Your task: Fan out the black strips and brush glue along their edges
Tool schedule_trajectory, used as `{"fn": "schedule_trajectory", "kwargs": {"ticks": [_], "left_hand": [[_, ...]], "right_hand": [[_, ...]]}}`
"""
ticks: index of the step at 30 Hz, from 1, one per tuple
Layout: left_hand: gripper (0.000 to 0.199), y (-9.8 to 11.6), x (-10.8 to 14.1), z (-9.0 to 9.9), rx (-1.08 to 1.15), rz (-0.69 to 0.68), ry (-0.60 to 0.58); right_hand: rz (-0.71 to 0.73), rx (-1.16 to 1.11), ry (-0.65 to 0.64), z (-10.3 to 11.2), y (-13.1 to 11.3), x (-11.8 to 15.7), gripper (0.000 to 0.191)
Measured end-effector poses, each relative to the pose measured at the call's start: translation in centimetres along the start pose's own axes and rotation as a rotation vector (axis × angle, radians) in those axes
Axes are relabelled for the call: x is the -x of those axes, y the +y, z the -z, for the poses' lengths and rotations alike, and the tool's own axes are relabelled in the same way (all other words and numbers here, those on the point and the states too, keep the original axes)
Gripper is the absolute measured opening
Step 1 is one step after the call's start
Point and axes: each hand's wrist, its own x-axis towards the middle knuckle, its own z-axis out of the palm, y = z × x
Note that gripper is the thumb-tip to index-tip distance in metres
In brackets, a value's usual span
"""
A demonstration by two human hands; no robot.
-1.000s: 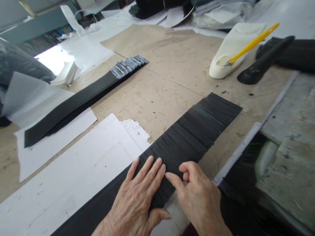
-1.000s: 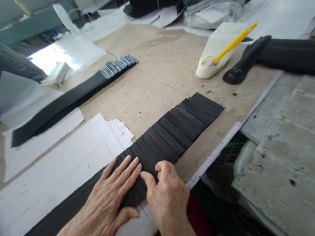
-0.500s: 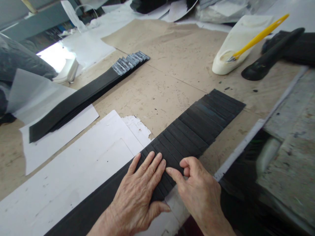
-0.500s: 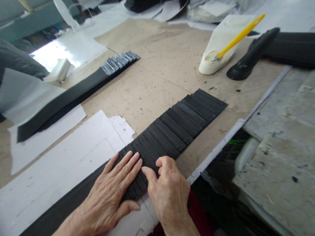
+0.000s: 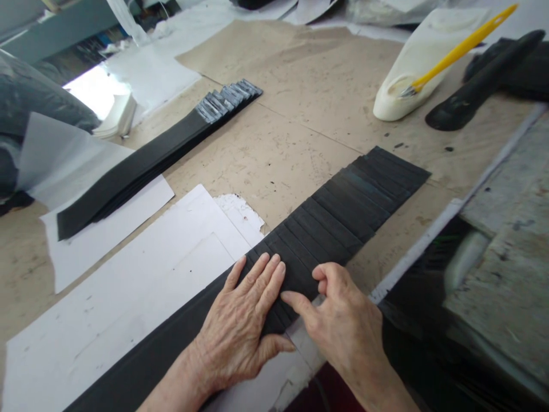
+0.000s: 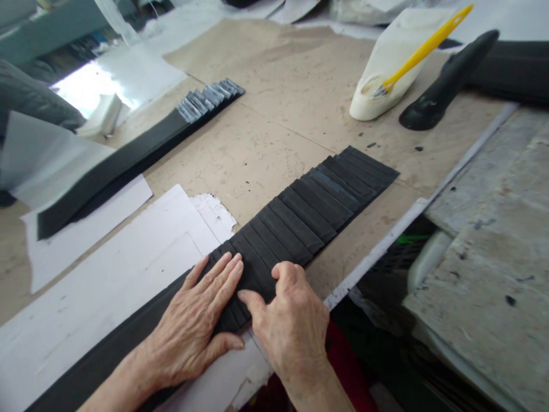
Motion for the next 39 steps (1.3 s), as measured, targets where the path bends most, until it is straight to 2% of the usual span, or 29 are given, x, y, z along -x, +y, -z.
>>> {"fn": "schedule_trajectory", "kwargs": {"ticks": [4,9,17,26,30,34,39], "left_hand": [[0.088,-0.3,1.2,0.6,0.025,0.003,0.027],[0.083,-0.5,2.7,0.7,-0.023,-0.029,-0.046],[0.083,-0.7,2.7,0.4,0.009,-0.028,-0.059],[0.081,-0.9,3.1,0.2,-0.005,-0.036,-0.043],[0.081,-0.8,3.1,0.0,0.007,-0.038,-0.038],[0.085,-0.9,3.1,-0.1,0.049,-0.022,-0.021],[0.083,-0.8,4.2,0.0,0.107,0.040,0.058]], "right_hand": [[-0.021,0.027,0.001,-0.2,-0.3,0.3,0.049],[0.021,0.036,0.037,-0.6,-0.1,0.1,0.048],[0.048,0.069,0.077,-0.6,-0.1,-0.1,0.063],[0.068,0.070,0.081,-0.4,0.0,-0.2,0.061],[0.112,0.081,0.116,0.1,-0.4,0.1,0.053],[0.181,0.040,0.058,0.2,-1.3,0.7,0.042],[0.139,0.045,-0.020,-0.6,-1.8,0.9,0.043]]}}
